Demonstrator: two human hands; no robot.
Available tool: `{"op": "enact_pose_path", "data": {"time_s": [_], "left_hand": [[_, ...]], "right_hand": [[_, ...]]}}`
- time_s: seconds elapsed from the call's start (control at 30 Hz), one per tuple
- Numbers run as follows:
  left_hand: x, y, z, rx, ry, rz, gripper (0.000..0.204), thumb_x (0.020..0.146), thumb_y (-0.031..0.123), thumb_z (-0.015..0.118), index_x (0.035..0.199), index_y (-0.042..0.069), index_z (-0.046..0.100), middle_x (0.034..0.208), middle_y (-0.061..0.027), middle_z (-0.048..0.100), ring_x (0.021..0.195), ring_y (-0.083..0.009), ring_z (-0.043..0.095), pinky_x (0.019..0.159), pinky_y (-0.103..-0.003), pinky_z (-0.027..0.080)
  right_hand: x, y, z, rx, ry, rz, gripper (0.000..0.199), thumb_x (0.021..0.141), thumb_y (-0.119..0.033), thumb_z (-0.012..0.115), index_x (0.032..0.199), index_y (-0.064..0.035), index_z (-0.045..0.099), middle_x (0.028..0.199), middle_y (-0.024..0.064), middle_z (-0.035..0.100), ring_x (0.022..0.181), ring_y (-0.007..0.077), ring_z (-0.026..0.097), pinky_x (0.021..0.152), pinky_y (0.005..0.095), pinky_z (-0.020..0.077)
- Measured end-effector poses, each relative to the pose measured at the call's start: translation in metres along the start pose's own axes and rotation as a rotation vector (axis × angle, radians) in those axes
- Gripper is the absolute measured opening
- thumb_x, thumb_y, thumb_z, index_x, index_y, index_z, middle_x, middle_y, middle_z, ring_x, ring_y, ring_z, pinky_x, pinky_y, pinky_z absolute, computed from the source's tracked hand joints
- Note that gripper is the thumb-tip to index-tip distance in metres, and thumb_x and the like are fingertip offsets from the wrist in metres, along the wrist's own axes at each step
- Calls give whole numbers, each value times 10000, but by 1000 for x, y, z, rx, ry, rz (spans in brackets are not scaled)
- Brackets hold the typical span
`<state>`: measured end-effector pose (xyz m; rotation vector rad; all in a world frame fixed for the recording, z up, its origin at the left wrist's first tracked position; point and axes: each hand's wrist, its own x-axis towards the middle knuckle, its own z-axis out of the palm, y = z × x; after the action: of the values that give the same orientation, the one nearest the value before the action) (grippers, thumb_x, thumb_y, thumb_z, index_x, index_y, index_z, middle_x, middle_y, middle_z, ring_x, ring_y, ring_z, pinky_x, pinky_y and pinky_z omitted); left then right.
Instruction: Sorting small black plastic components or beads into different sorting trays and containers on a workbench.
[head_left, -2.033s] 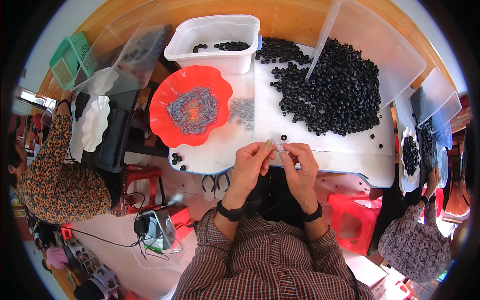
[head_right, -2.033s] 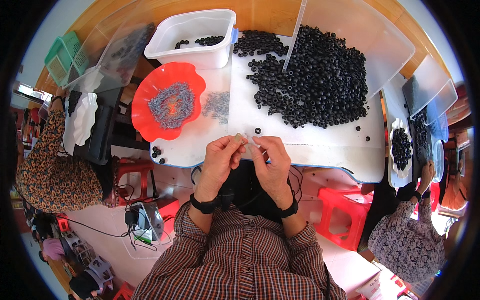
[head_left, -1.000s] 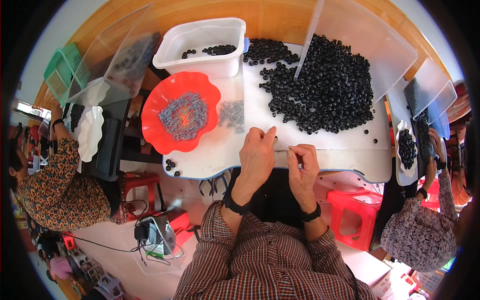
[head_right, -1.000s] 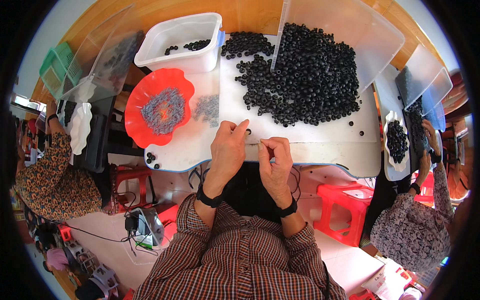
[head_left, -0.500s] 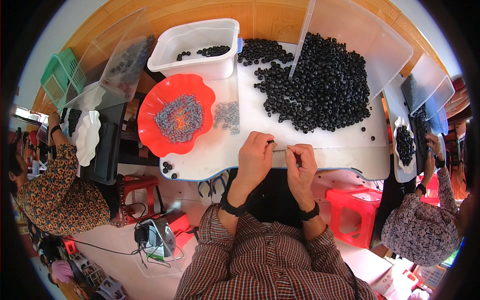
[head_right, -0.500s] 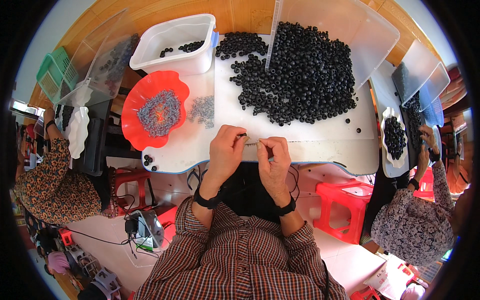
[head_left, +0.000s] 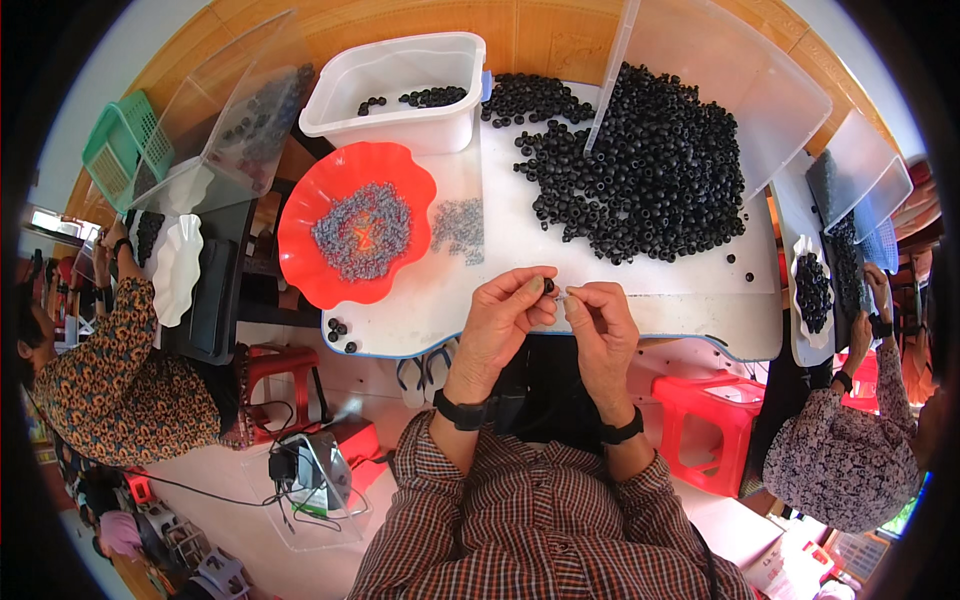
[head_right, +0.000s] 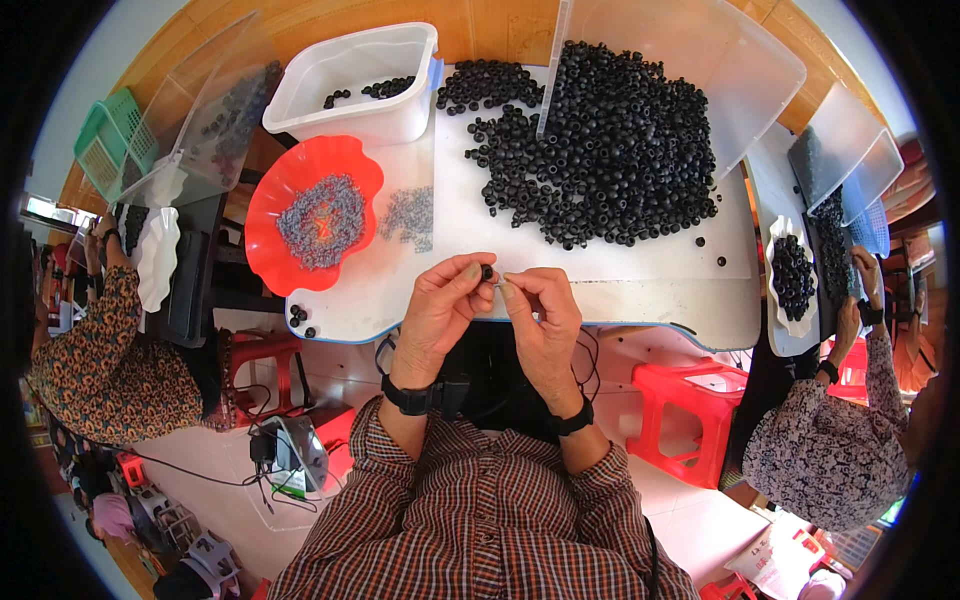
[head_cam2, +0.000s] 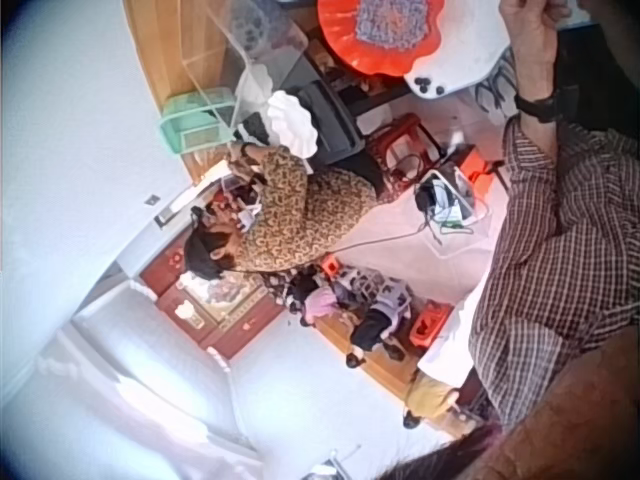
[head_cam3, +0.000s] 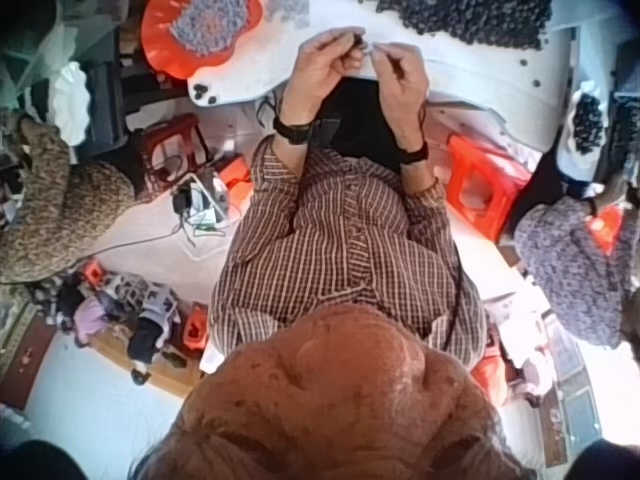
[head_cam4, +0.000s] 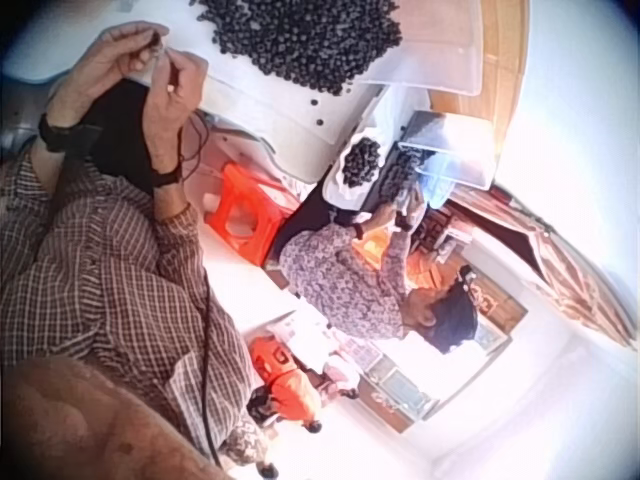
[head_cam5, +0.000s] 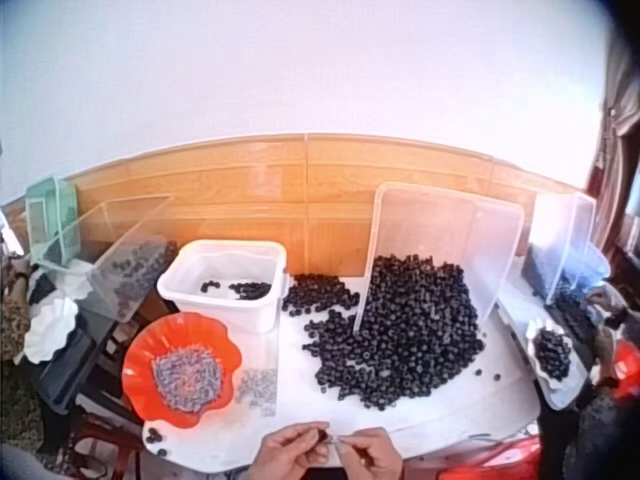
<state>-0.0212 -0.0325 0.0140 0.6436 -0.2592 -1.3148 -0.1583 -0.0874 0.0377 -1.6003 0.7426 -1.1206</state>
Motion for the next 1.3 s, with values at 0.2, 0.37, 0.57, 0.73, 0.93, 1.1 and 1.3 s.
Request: {"op": "enact_pose_path", "data": {"time_s": [0.2, 0.37, 0.57, 0.73, 0.93, 1.1, 1.3], "left_hand": [[0, -7, -3, 27, -16, 1, 238, 965, 103, 587, 1152, -35, 638, 902, -91, 690, 732, -129, 669, 667, -256, 583], [-1, -8, -2, 42, -29, 5, 228, 962, 105, 593, 1137, -32, 645, 895, -84, 690, 729, -130, 667, 658, -254, 576], [-1, -9, -3, 84, -22, 10, 222, 956, 102, 602, 1126, -33, 650, 877, -68, 679, 731, -115, 642, 651, -241, 559], [-2, -9, -3, 132, -28, 0, 217, 954, 92, 600, 1122, -35, 649, 882, -63, 673, 750, -112, 635, 645, -233, 555], [0, -11, -9, -16, -84, -39, 215, 958, 94, 592, 1118, -39, 646, 890, -74, 677, 750, -118, 647, 643, -235, 564], [0, -11, -8, 23, -70, -34, 219, 959, 104, 595, 1118, -38, 645, 889, -73, 680, 742, -113, 650, 640, -233, 564], [0, -10, -8, -15, -35, -30, 240, 965, 124, 591, 1140, -32, 642, 896, -72, 683, 721, -99, 637, 628, -219, 543]], "right_hand": [[1, 5, 1, 22, -11, 0, 100, 893, -2, 658, 993, 9, 653, 980, 57, 556, 806, 97, 581, 689, 214, 494], [1, 6, 1, 8, -27, 0, 103, 890, -3, 661, 993, 1, 660, 979, 54, 556, 803, 99, 588, 681, 217, 498], [1, 7, -1, 23, -41, 23, 106, 883, 0, 666, 988, -2, 659, 976, 54, 557, 790, 101, 597, 672, 220, 505], [3, 9, -4, 122, -87, 129, 82, 883, 5, 666, 963, 14, 649, 975, 48, 568, 810, 102, 616, 712, 224, 518], [4, 9, -6, 272, -90, 303, 90, 890, 8, 662, 976, 25, 643, 961, 37, 602, 845, 93, 620, 751, 223, 517], [2, 14, -4, 268, -81, 273, 73, 893, 7, 658, 963, 22, 639, 958, 36, 606, 840, 92, 621, 752, 222, 517], [10, 11, -5, 64, -65, 143, 55, 887, 10, 654, 939, 16, 636, 935, 42, 601, 797, 84, 616, 688, 226, 509]]}}
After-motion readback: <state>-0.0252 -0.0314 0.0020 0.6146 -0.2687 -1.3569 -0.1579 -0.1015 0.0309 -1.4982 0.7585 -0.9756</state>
